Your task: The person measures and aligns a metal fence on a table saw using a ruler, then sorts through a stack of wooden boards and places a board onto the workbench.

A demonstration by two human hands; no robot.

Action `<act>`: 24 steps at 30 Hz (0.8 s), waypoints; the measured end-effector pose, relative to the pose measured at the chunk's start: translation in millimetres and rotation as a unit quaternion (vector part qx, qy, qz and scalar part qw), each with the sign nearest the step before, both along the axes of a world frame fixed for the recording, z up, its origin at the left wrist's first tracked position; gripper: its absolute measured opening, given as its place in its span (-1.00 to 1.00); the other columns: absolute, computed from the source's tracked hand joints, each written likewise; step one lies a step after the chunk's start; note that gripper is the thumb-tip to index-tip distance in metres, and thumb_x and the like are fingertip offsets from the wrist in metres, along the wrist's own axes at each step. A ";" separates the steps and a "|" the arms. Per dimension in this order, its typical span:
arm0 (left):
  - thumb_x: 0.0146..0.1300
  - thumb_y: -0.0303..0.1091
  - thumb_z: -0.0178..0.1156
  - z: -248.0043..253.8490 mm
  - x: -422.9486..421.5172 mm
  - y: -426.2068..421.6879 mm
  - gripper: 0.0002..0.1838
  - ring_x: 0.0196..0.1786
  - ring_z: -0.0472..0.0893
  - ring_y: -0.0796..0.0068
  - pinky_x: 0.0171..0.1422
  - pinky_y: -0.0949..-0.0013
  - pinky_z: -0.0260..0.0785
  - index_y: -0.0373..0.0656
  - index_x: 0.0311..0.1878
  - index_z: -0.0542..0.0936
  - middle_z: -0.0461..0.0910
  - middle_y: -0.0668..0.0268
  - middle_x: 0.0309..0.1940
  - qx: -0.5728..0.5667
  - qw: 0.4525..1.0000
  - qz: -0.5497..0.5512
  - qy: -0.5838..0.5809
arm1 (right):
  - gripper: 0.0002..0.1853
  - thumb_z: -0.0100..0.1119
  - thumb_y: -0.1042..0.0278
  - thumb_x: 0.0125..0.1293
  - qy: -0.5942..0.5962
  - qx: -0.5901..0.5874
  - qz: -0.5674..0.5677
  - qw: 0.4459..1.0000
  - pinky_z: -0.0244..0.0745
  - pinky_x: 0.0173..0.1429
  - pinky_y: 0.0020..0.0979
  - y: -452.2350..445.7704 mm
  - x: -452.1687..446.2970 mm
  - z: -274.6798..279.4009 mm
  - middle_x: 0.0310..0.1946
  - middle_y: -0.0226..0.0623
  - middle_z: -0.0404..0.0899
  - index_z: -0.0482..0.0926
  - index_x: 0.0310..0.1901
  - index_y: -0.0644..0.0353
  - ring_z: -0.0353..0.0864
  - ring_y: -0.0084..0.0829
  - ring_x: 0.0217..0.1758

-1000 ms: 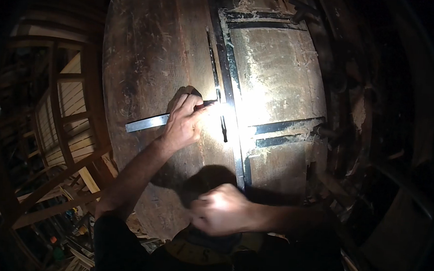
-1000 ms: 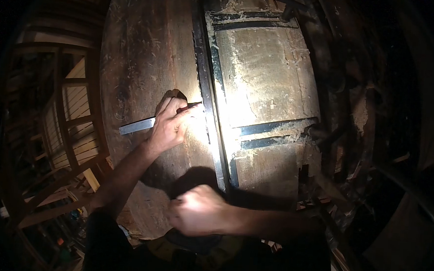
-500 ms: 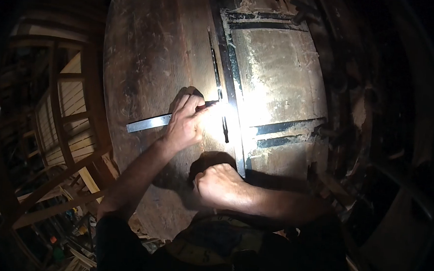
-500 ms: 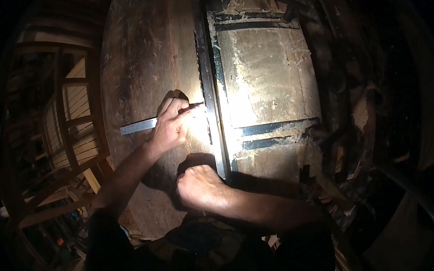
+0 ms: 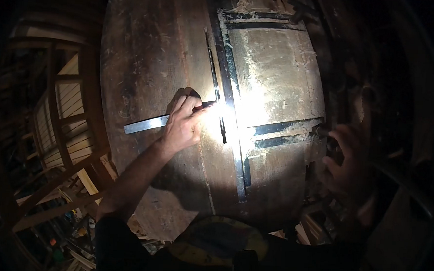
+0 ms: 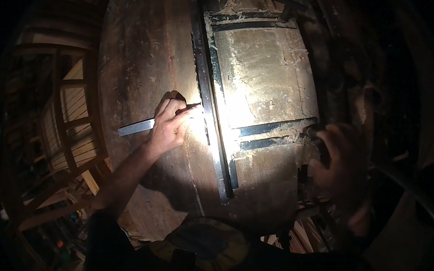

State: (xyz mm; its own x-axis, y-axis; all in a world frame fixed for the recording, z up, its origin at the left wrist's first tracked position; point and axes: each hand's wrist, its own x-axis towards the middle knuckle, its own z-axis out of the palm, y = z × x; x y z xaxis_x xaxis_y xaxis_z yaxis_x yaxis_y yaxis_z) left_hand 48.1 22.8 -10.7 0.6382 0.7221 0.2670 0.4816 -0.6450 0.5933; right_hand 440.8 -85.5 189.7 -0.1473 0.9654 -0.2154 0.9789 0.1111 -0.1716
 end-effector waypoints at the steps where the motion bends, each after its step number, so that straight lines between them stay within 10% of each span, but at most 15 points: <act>1: -0.02 -0.66 0.16 -0.5 -0.3 -0.1 -0.36 0.02 0.50 0.09 0.19 0.07 0.39 -0.15 0.23 0.71 0.51 0.11 -0.07 -0.002 1.000 -0.001 -0.001 | -0.46 0.52 0.42 0.07 -0.005 -0.008 0.002 1.000 0.43 0.48 -0.02 -2.5 9.3 1.8 0.17 -0.08 0.56 0.61 0.14 0.19 0.49 -0.03 0.38; 8: -0.02 -0.66 0.16 0.4 -1.7 1.0 -0.32 0.03 0.49 0.07 0.17 0.06 0.40 -0.11 0.27 0.70 0.51 0.11 -0.06 -0.009 1.000 -0.007 0.009 | -0.61 0.54 0.49 -0.04 0.033 0.063 0.009 0.997 0.57 0.16 -0.13 13.7 -13.9 6.8 -0.05 -0.09 0.64 0.66 -0.11 0.19 0.65 -0.07 0.10; 10: -0.01 -0.66 0.17 2.3 -0.7 0.9 -0.33 0.02 0.49 0.08 0.17 0.06 0.40 -0.10 0.27 0.70 0.51 0.11 -0.06 -0.001 1.000 -0.007 0.003 | -0.83 0.49 0.52 0.06 0.290 0.063 0.076 0.952 0.50 -0.28 -0.21 13.7 -38.5 -11.9 -0.43 -0.22 0.58 0.62 -0.41 0.15 0.62 -0.27 -0.38; 14: 0.00 -0.65 0.17 3.5 0.3 0.0 -0.33 0.02 0.50 0.08 0.17 0.06 0.41 -0.09 0.27 0.70 0.51 0.12 -0.06 -0.004 1.000 -0.001 0.008 | -0.66 0.32 0.26 0.37 0.503 0.010 0.105 0.858 0.34 -0.67 -0.29 -19.3 -159.5 -67.2 -0.75 -0.39 0.38 0.51 -0.57 0.09 0.42 -0.39 -0.74; 16: 0.01 -0.64 0.17 4.3 0.6 0.4 -0.34 0.01 0.50 0.08 0.17 0.07 0.41 -0.09 0.27 0.70 0.51 0.12 -0.07 0.004 1.000 -0.001 0.003 | -0.72 0.07 0.27 0.43 0.395 -0.201 0.216 0.870 0.67 -0.36 -0.12 -11.5 -201.7 -56.5 -0.56 -0.16 0.63 0.61 -0.43 0.17 0.70 -0.17 -0.52; 24: 0.01 -0.63 0.16 3.2 1.2 0.1 -0.35 0.00 0.50 0.07 0.17 0.06 0.42 -0.09 0.26 0.70 0.52 0.12 -0.08 -0.003 1.000 0.005 0.003 | -0.79 0.21 0.25 0.29 0.282 -0.180 0.246 0.910 0.66 -0.34 -0.08 -6.5 -227.9 -101.3 -0.51 -0.16 0.70 0.69 -0.38 0.18 0.76 -0.12 -0.45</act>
